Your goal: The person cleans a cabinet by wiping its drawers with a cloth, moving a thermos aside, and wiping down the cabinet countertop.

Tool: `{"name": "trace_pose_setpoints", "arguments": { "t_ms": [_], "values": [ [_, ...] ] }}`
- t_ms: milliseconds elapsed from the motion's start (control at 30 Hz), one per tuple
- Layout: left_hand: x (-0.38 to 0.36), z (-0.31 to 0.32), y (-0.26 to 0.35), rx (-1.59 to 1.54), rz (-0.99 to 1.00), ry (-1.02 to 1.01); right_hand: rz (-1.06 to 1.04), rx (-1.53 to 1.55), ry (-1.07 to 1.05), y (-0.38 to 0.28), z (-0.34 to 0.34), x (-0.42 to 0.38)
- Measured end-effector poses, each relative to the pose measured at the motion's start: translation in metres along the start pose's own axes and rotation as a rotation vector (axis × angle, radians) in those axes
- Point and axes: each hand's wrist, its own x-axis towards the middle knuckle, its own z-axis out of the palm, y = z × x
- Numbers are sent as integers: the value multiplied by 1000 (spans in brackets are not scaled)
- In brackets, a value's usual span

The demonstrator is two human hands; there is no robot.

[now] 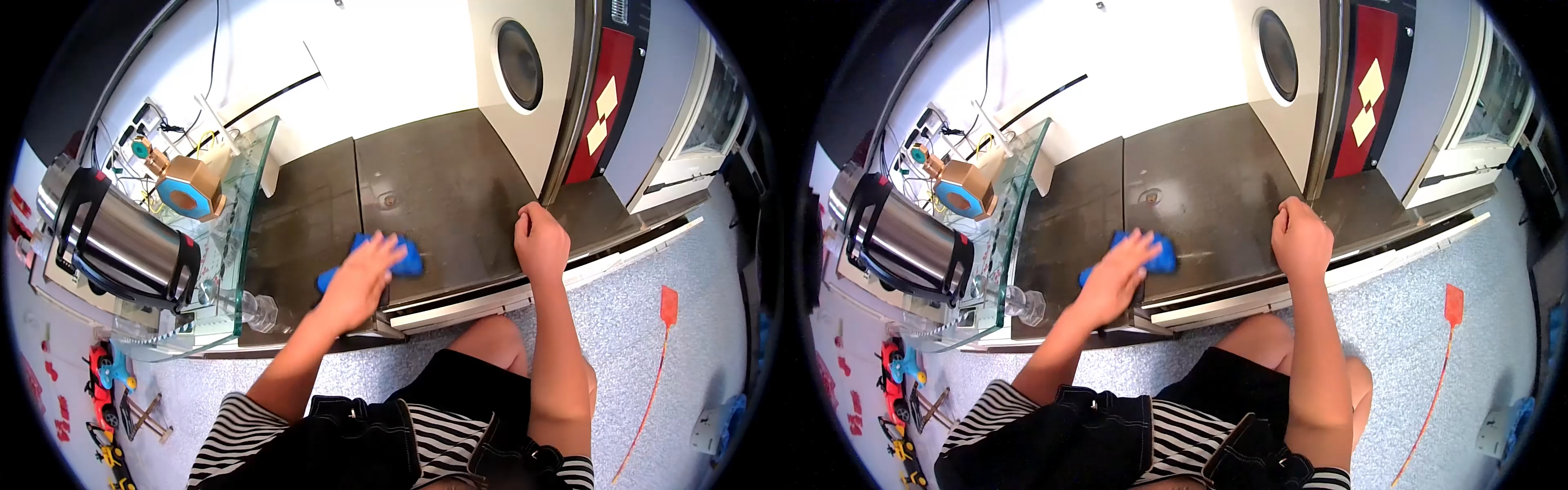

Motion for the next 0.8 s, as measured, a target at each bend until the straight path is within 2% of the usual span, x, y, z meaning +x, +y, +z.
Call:
{"name": "trace_pose_setpoints", "arguments": {
  "t_ms": [67, 133, 200, 233, 267, 333, 367, 400, 500, 667, 800],
  "values": [
    [-34, -17, 27, -292, 15, -44, -16, 5, -6, 0, 0, -1],
    [-72, -28, 36, -636, -335, -65, -11, -9, -11, 0, 0, 0],
    [-94, -30, 41, -722, -522, 175, -4, -18, -30, -1, -1, 1],
    [-88, -37, 51, -836, -535, 357, 7, -28, -36, -2, -1, 0],
    [-93, -37, 43, -705, -561, 481, 4, -24, -43, -1, 0, -1],
    [-88, -41, 30, -205, -403, 514, 7, -31, -41, 0, 0, 0],
    [-81, -50, 33, 117, -337, 361, 17, -33, -50, 0, -1, 0],
    [-77, -44, 21, 256, -291, 166, 16, -32, -47, -1, -1, 0],
    [-66, -15, -1, 264, -395, -106, 10, -29, -51, -1, -1, 0],
    [-19, -17, -49, 216, -412, -127, 39, -28, -48, -2, 0, 0],
    [32, -5, -89, 287, -549, -61, 63, -18, -62, -1, 0, 1]
  ]
}}
